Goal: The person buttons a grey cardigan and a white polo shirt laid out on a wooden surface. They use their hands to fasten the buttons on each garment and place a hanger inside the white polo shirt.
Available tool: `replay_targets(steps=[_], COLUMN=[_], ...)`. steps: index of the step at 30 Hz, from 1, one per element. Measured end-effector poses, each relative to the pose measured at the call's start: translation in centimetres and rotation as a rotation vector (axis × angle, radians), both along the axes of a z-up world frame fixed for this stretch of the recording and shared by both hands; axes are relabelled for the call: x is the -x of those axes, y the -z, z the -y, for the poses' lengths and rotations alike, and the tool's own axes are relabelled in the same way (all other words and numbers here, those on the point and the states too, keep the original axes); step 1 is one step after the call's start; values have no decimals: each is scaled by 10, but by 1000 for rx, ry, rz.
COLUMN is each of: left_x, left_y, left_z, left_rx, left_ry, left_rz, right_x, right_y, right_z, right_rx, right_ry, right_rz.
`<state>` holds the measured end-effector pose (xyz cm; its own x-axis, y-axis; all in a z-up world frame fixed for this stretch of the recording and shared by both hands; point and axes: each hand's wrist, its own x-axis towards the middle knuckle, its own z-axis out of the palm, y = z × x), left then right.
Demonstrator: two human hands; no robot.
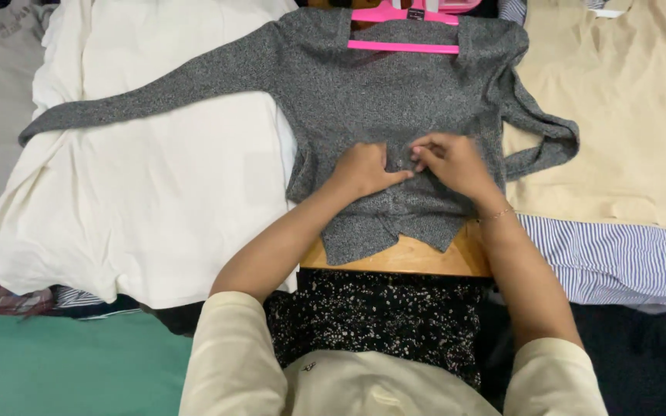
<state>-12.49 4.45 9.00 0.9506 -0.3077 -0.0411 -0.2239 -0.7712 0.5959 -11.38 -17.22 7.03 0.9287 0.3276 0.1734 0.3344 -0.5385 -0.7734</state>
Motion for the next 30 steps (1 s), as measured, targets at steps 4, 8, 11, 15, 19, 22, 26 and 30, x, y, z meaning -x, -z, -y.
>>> replay_targets(steps=[4,8,11,15,19,22,26,30], left_x=[-16,-38,-40,-33,-24,-16,-16,-9], left_y=[33,73,81,98,97,77,75,61], left_z=[-4,-11,-16,-11,-8,-9,-8,2], left_rx=[47,139,351,757,971,918,882,999], left_ry=[26,46,20,-180,-197,-234,-201,-273], left_rz=[0,-93,-139,-247,-300,-334,-316,-350], right_x=[-10,-15,-9,1,3,2,-1,-1], right_y=[12,22,22,39,42,42,51,49], right_z=[-10,-14,-19,-25,-27,-26,-24,-22], right_rx=[108,102,35,-62,-47,-117,-238,-293], right_ry=[-52,-97,-21,156,211,201,197,186], right_rz=[-22,1,-8,-28,26,-48,-133,-167])
